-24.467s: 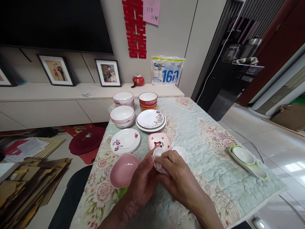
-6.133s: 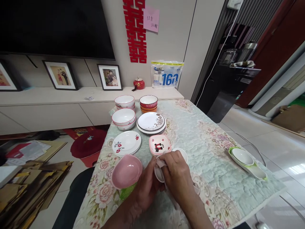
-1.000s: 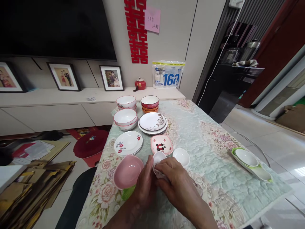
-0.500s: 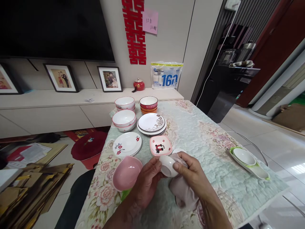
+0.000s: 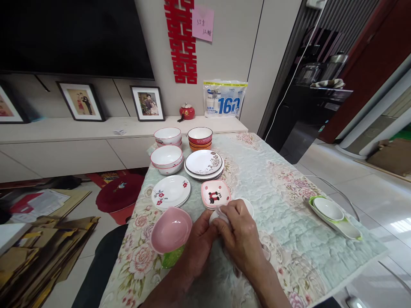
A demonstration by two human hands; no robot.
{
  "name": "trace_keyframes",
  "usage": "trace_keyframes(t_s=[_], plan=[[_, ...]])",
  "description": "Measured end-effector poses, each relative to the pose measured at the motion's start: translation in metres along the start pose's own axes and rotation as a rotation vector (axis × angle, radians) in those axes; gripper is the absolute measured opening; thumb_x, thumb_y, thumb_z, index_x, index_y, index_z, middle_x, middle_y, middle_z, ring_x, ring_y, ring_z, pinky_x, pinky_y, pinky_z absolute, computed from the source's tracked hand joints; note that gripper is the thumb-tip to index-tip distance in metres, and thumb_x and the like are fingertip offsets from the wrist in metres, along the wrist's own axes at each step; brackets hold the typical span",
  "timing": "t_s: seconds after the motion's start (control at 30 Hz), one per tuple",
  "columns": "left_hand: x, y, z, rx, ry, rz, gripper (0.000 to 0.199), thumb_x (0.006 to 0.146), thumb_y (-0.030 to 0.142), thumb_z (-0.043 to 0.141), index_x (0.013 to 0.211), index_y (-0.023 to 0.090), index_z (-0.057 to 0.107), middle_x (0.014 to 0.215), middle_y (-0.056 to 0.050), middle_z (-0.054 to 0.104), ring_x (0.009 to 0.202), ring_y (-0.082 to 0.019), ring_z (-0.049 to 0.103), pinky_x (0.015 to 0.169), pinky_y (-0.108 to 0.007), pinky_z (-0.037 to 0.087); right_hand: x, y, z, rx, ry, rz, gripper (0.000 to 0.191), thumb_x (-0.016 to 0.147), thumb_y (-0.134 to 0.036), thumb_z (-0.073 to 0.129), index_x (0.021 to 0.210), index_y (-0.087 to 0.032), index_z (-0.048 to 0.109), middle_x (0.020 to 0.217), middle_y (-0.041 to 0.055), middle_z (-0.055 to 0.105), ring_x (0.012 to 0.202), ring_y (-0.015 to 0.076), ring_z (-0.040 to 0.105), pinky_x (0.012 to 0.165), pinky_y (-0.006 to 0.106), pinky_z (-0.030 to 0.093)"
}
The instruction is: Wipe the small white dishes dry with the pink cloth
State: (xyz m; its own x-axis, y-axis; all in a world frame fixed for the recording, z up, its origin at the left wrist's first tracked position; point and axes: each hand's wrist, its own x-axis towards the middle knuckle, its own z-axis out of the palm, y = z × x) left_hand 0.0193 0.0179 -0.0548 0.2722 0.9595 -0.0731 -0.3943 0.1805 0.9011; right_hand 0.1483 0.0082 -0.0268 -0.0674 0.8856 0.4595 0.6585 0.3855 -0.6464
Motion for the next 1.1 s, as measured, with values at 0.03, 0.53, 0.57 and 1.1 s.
trace_keyframes(t_s=[0.03, 0.53, 0.57, 1.1], plan=[[0.0, 0.001, 0.0, 0.029, 0.015, 0.01, 0.018, 0.085, 0.029, 0.067, 0.099, 0.019, 0.068, 0.099, -0.004, 0.073, 0.097, -0.025, 0.06, 0.091, -0.037, 0.046, -0.001, -0.006, 0.001, 0.002, -0.046, -0.024, 0.017, 0.099, -0.026, 0.053, 0.101, -0.023, 0.07, 0.095, 0.0072, 0.06, 0.087, 0.0208, 0.06, 0.075, 0.033, 0.051], [-0.002, 0.003, -0.001, 0.16, 0.014, 0.095, 0.019, 0.085, 0.023, 0.065, 0.102, 0.02, 0.07, 0.091, -0.001, 0.069, 0.094, -0.024, 0.059, 0.087, -0.033, 0.044, 0.005, 0.024, -0.007, -0.045, 0.1, 0.04, 0.012, 0.097, -0.025, 0.058, 0.099, -0.022, 0.069, 0.089, 0.0045, 0.068, 0.081, 0.0199, 0.065, 0.07, 0.032, 0.05], [-0.002, 0.003, -0.001, 0.175, 0.018, 0.096, 0.017, 0.085, 0.024, 0.065, 0.101, 0.02, 0.07, 0.09, -0.001, 0.069, 0.093, -0.024, 0.059, 0.086, -0.033, 0.044, 0.004, 0.022, -0.007, -0.051, 0.106, 0.035, 0.012, 0.097, -0.025, 0.058, 0.099, -0.022, 0.069, 0.089, 0.0047, 0.068, 0.081, 0.0199, 0.065, 0.07, 0.032, 0.05], [-0.003, 0.003, 0.003, -0.024, -0.059, 0.016, 0.017, 0.08, 0.029, 0.074, 0.092, 0.018, 0.071, 0.081, -0.001, 0.065, 0.08, -0.018, 0.053, 0.078, -0.03, 0.044, 0.006, 0.031, -0.014, 0.387, 0.075, 0.233, 0.018, 0.091, -0.039, 0.069, 0.093, -0.022, 0.074, 0.095, 0.0048, 0.068, 0.086, 0.02, 0.063, 0.072, 0.029, 0.05]])
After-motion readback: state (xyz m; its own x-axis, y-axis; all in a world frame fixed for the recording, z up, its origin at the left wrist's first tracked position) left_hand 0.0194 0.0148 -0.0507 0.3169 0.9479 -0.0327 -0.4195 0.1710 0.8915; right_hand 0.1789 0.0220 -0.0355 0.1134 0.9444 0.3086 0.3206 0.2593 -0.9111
